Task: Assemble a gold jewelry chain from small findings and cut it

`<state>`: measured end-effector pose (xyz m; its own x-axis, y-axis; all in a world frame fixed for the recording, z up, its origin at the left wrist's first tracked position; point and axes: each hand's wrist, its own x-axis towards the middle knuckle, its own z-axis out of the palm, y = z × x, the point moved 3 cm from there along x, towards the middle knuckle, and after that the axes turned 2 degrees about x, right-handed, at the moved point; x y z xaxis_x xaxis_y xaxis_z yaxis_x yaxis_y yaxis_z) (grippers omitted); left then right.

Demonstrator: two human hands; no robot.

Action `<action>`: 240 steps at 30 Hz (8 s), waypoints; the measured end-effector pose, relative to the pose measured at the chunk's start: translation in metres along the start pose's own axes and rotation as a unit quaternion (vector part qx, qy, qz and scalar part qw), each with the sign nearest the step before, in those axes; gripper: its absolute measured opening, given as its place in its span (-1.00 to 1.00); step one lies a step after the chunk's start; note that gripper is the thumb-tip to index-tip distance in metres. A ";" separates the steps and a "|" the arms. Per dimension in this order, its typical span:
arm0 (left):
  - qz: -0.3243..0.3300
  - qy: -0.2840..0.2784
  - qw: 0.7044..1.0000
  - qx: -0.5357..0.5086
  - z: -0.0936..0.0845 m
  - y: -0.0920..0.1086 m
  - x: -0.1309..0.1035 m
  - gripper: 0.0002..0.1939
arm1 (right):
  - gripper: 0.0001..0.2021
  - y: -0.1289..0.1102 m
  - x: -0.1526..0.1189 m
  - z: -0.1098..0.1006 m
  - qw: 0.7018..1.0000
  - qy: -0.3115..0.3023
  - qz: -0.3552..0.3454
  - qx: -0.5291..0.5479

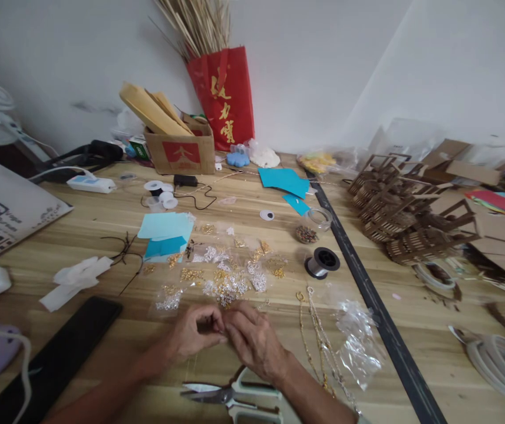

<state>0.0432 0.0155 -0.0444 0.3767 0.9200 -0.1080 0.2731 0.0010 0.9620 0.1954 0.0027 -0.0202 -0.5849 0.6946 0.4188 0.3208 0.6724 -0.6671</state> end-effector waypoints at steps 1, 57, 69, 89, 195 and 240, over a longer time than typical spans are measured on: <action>0.004 0.007 1.000 0.006 0.001 0.000 0.000 -0.87 | -0.82 -0.001 0.000 0.000 1.000 0.003 0.000 -0.002; 0.041 0.044 0.998 0.035 0.000 0.006 -0.001 -0.96 | -0.70 0.021 -0.002 0.011 0.906 0.042 0.267 0.327; 0.006 0.038 0.999 -0.031 -0.011 0.005 0.001 -0.81 | -0.79 0.022 0.000 0.013 0.907 0.057 0.249 0.336; 0.006 0.051 0.996 -0.079 -0.015 0.006 0.003 -0.80 | -0.83 0.011 0.002 0.004 0.966 0.078 0.129 0.212; 0.000 0.043 0.991 -0.127 -0.012 0.006 0.001 -0.90 | -0.89 0.004 0.001 0.005 0.988 0.060 0.080 0.120; -0.030 0.032 0.973 -0.225 -0.009 -0.006 0.002 -0.63 | -0.73 -0.014 -0.002 0.007 0.989 -0.071 -0.052 -0.118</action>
<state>0.0347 0.0206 -0.0481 0.3130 0.9352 -0.1658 -0.1279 0.2145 0.9683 0.1871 -0.0103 -0.0162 -0.7175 0.5863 0.3761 0.4079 0.7913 -0.4554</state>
